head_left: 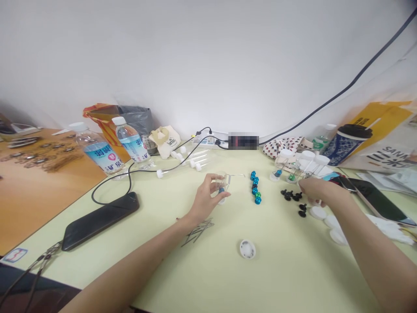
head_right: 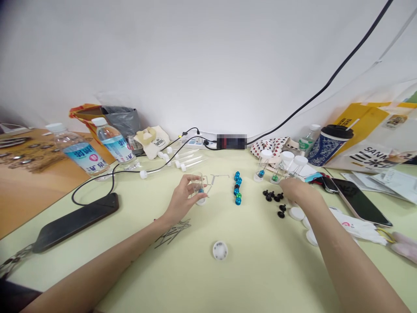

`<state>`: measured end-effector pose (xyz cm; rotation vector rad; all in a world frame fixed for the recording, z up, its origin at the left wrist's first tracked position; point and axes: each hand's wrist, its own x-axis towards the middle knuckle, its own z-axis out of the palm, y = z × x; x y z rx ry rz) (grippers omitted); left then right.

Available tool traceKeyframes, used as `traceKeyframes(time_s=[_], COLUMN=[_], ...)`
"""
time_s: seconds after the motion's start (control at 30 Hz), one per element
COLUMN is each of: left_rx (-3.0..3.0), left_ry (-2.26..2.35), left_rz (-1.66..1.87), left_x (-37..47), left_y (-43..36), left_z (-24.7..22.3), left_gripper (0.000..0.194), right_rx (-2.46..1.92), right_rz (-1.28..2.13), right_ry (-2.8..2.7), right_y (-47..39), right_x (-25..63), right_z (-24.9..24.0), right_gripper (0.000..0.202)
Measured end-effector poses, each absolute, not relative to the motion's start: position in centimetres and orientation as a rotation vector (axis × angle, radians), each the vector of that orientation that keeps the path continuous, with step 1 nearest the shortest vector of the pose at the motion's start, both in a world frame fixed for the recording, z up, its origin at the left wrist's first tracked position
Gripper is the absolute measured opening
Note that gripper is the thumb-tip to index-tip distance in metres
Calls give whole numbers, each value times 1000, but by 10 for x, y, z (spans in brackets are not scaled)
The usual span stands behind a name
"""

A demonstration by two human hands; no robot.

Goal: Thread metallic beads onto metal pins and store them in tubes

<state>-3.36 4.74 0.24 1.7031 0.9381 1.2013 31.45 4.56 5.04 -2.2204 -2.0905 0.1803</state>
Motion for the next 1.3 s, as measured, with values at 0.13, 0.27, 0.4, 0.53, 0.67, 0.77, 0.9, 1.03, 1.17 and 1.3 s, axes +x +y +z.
traceKeyframes(time_s=[0.13,0.27,0.4,0.53,0.67,0.77,0.9,1.03,1.17,1.3], left_rx=[1693,1705,1730,1759,1782,1788,1780,1776,1847,2019], left_ry=[961,968,979,1005,1020,1033,1061,1068,1109,1162], left_rz=[1192,1171,1175,1197,1201,1204,1234,1248,1233,1140], left_x=[-34,-34,-34,-35,-36,-36,-34,-32,-28,-24], left_y=[46,43,43,44,44,43,43,40,31,19], left_z=[4,6,7,7,7,7,6,7,8,10], left_gripper=[33,30,31,31,30,31,33,31,31,30], right_rx=[-2366,-2079,-1387,-1152,-1178,-1319,-1460,-1468,-1508,-1401], right_rz=[304,409,887,1075,1076,953,714,555,424,510], right_ry=[-2225,-2439,-2640,-2679,-2705,-2683,-2681,-2681,-2523,-2255], right_y=[43,36,24,19,21,20,13,11,13,7], right_x=[310,276,222,185,177,178,174,170,175,181], right_z=[63,88,93,71,50,45,45,52,70,89], right_gripper=[9,13,18,25,24,18,21,15,24,32])
